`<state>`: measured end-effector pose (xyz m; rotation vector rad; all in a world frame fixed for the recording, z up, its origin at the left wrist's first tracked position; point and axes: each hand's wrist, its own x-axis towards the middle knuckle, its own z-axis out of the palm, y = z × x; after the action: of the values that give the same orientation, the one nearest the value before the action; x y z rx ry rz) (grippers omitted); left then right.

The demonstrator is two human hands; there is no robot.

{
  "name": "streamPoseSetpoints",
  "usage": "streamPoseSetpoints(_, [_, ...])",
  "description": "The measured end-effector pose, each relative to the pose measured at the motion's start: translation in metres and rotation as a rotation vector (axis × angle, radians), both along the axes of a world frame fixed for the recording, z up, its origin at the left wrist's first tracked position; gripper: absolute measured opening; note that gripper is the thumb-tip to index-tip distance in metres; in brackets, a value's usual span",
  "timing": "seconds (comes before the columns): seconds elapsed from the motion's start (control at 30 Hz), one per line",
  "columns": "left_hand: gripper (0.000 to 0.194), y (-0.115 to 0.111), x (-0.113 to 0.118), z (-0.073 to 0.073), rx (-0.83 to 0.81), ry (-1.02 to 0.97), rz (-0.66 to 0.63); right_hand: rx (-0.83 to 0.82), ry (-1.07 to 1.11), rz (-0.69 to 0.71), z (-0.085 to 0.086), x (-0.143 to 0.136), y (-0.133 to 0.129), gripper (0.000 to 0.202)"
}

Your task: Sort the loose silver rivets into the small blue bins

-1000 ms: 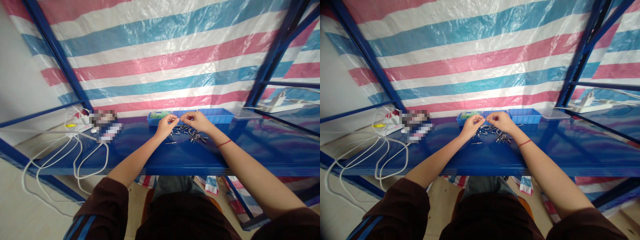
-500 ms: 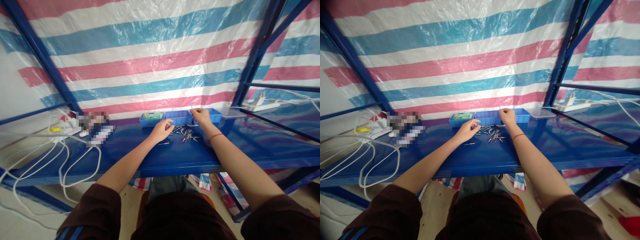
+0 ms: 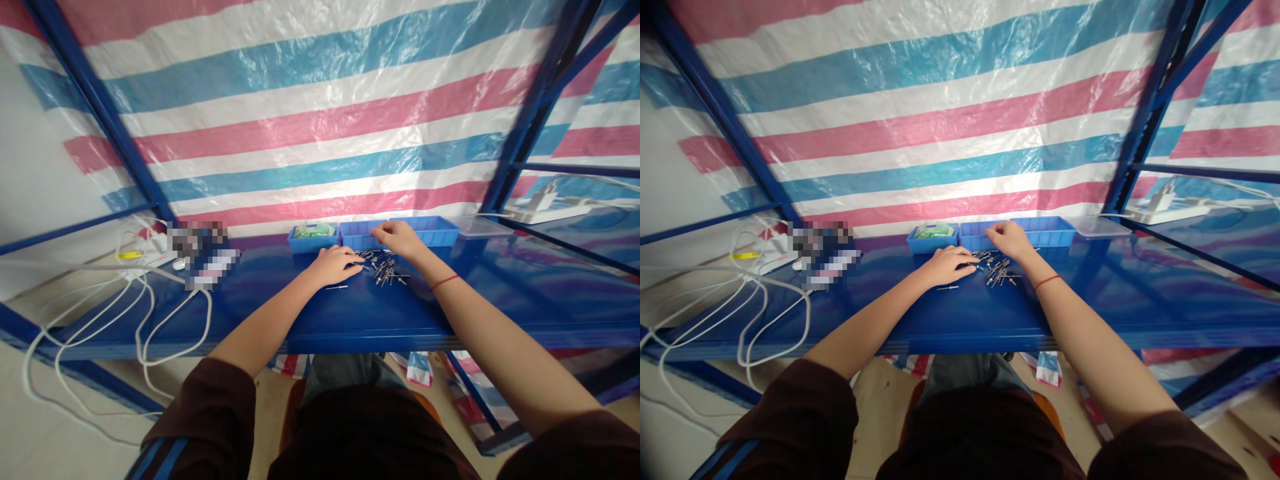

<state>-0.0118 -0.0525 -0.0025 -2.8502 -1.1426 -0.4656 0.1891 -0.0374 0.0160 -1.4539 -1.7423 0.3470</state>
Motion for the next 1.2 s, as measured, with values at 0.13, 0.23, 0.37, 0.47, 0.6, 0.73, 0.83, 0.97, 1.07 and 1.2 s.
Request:
streamPoseSetpoints(0.13, [0.026, 0.002, 0.009, -0.008, 0.028, -0.018, -0.041, 0.037, -0.171, 0.039, 0.0, -0.009, -0.006, 0.027])
streamPoseSetpoints(0.23, [0.021, 0.001, 0.01, -0.011, 0.092, -0.075, -0.029, 0.045, -0.228, 0.064, 0.002, -0.013, -0.011, 0.027])
streamPoseSetpoints(0.37, [0.019, 0.002, 0.008, -0.01, 0.151, -0.22, 0.005, -0.022, -0.235, 0.176, 0.002, -0.014, -0.013, 0.032])
streamPoseSetpoints(0.47, [0.015, 0.007, 0.006, -0.008, 0.089, -0.417, -0.015, -0.146, -0.129, 0.303, 0.003, -0.018, -0.015, 0.034])
streamPoseSetpoints(0.6, [0.009, 0.013, 0.006, -0.006, -0.054, -0.667, 0.003, -0.294, 0.106, 0.372, 0.007, -0.026, -0.023, 0.024])
streamPoseSetpoints(0.73, [0.013, 0.011, 0.009, -0.006, -0.19, -0.818, 0.004, -0.338, 0.212, 0.4, 0.009, -0.028, -0.028, 0.017])
streamPoseSetpoints(0.83, [0.025, 0.01, 0.01, -0.007, -0.268, -0.962, -0.005, -0.339, 0.319, 0.443, 0.007, -0.027, -0.027, 0.017])
streamPoseSetpoints(0.97, [0.016, 0.011, 0.01, -0.007, -0.275, -1.065, -0.045, -0.36, 0.446, 0.485, 0.006, -0.028, -0.028, 0.016])
streamPoseSetpoints(1.07, [0.016, 0.01, 0.01, -0.005, -0.236, -1.094, -0.085, -0.429, 0.568, 0.463, 0.008, -0.031, -0.03, 0.016])
streamPoseSetpoints(1.2, [0.017, 0.006, 0.01, -0.002, -0.188, -1.11, -0.077, -0.499, 0.641, 0.418, 0.01, -0.033, -0.03, 0.02])
